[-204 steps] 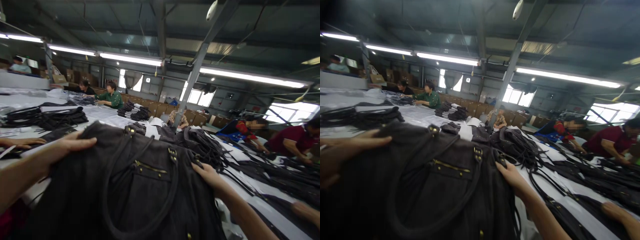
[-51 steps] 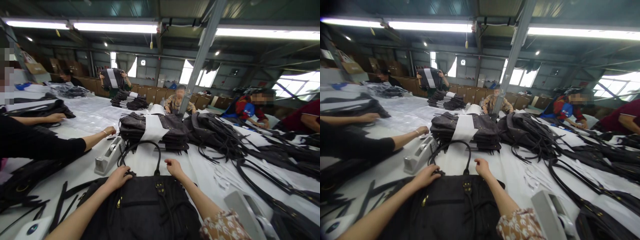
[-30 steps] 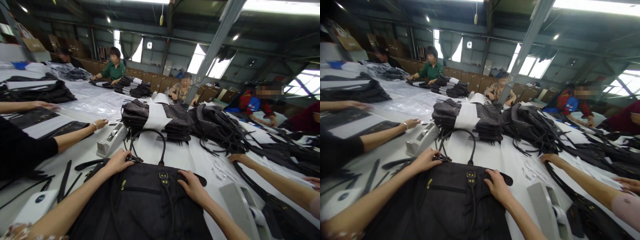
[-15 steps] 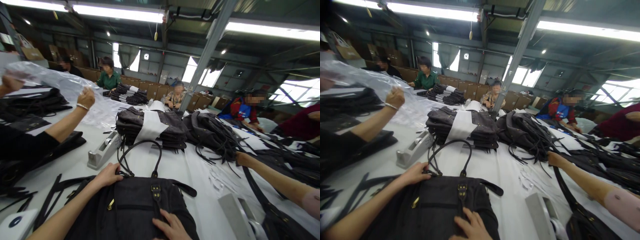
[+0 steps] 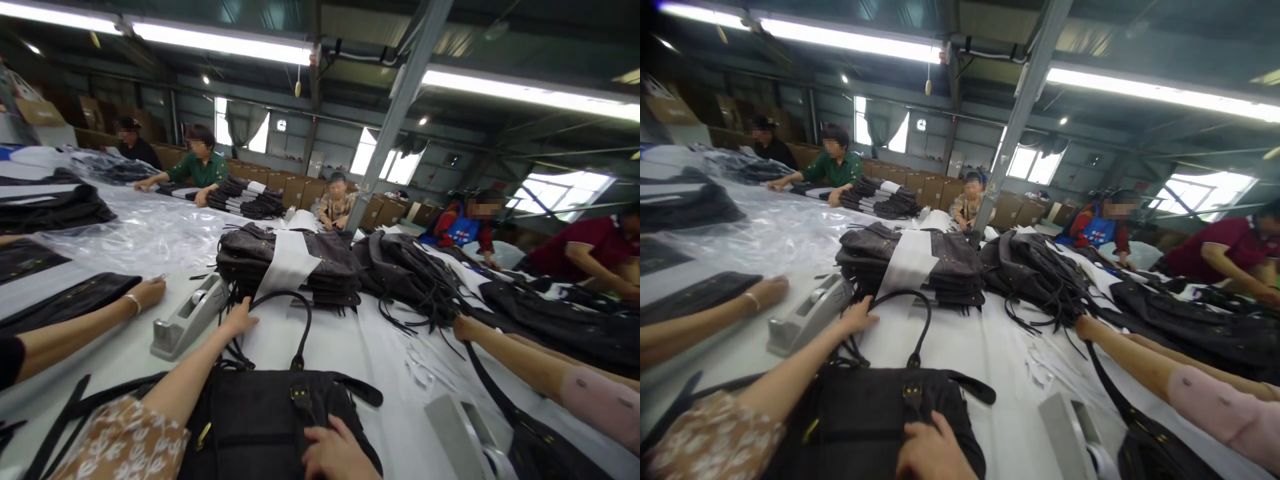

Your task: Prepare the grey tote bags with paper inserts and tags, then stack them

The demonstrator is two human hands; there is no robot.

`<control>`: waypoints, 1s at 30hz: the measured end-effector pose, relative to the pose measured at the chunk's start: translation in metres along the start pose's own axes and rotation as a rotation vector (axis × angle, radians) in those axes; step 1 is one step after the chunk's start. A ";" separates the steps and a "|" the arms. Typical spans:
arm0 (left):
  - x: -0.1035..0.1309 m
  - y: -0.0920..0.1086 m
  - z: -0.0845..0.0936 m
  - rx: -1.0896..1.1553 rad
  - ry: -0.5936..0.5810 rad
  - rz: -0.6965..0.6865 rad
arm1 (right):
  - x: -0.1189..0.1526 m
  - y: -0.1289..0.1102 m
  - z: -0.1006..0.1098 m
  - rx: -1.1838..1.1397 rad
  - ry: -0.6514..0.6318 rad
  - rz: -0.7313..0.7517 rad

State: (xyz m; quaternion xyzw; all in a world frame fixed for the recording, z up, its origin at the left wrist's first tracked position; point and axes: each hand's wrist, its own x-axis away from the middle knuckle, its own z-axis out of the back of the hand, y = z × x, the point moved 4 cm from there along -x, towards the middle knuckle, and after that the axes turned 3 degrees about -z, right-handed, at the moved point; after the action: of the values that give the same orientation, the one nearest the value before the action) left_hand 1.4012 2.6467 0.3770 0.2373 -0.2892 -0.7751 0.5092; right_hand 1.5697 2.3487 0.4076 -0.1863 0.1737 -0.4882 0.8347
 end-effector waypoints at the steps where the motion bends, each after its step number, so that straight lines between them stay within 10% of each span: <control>1: -0.001 0.002 -0.002 0.032 -0.033 -0.008 | -0.008 -0.004 0.018 -0.047 0.108 -0.074; 7: 0.008 0.040 0.044 0.249 -0.317 -0.127 | -0.064 0.027 0.108 -0.180 0.647 -0.535; 11: 0.031 0.088 0.077 0.511 -0.578 -0.181 | -0.109 0.069 0.121 -0.145 0.833 -0.558; 15: 0.025 0.115 0.077 0.271 -0.537 -0.201 | -0.136 0.078 0.116 -0.105 0.835 -0.604; 20: -0.008 0.130 0.072 0.338 -0.428 -0.131 | -0.114 0.063 0.080 0.109 0.890 -0.588; 25: 0.003 0.141 0.072 0.600 -0.630 -0.012 | -0.066 0.070 -0.024 0.258 0.360 -0.512; 30: 0.020 0.149 0.089 0.558 -0.598 0.056 | -0.048 0.081 -0.055 0.317 0.383 -0.496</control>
State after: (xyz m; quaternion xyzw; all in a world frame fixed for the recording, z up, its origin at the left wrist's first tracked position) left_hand 1.4319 2.6001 0.5420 0.1225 -0.6299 -0.6876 0.3397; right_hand 1.5823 2.4198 0.3266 0.0039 0.1986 -0.7229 0.6618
